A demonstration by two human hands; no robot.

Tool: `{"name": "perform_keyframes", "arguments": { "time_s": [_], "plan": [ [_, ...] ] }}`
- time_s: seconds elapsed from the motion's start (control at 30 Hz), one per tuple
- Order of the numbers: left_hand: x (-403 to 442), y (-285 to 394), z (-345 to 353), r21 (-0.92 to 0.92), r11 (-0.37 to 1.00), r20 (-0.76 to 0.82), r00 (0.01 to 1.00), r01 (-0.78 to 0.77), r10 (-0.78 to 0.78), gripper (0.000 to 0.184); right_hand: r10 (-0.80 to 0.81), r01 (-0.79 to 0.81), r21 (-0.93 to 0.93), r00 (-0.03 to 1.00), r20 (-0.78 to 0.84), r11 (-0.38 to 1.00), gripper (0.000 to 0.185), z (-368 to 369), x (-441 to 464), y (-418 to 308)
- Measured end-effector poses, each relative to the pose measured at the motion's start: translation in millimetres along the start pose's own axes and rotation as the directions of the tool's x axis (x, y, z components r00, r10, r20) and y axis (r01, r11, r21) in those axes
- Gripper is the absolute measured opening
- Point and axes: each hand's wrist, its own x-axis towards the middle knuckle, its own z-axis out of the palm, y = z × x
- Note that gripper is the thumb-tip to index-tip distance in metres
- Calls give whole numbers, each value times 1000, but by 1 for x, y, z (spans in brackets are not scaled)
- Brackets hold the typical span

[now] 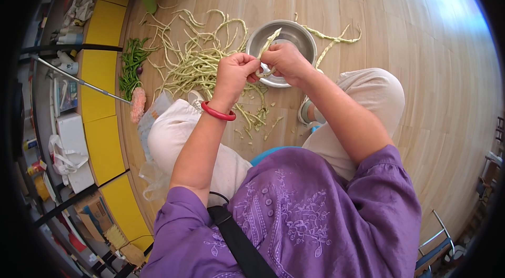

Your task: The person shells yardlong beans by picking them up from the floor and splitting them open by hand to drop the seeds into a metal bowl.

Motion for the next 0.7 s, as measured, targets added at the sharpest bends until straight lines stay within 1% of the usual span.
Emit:
{"name": "perform_keyframes", "arguments": {
  "time_s": [0.07, 0.17, 0.27, 0.3, 0.37, 0.47, 0.57, 0.67, 0.7],
  "plan": [
    [-1, -1, 0, -66, 997, 10, 1000, 30, -30, 12, 5, -5, 13, 1000, -6, 1000, 8, 2, 0, 0],
    [0, -4, -3, -260, 959, 38, 993, 114, -107, 11, -8, 8, 12, 1000, 19, 1000, 9, 4, 0, -2],
    [3, -10, -10, -406, 890, 156, 975, 208, -157, 9, 1, -2, 20, 999, 36, 1000, 9, 5, 0, -3],
    [5, -13, -12, -429, 874, 192, 969, 227, -158, 8, 8, -9, 25, 999, 38, 1000, 9, 4, 1, -2],
    [8, -18, -14, -470, 841, 263, 952, 268, -157, 8, -7, 4, 59, 999, 46, 998, 9, 2, 1, -1],
    [3, -7, -11, -400, 877, 219, 957, 267, -192, 9, -19, 16, 127, 1000, 21, 992, 8, 1, 2, 1],
    [-1, -4, -8, -411, 850, 231, 940, 329, -252, 11, -39, 38, 174, 999, -1, 984, 8, 0, 5, 1],
    [-2, -9, -7, -468, 834, 189, 955, 291, -227, 12, -35, 36, 194, 999, -5, 980, 8, 0, 4, 0],
    [-3, -9, -8, -450, 850, 152, 962, 272, -227, 12, -30, 30, 200, 1000, -5, 979, 9, 0, 3, -1]
  ]
}}
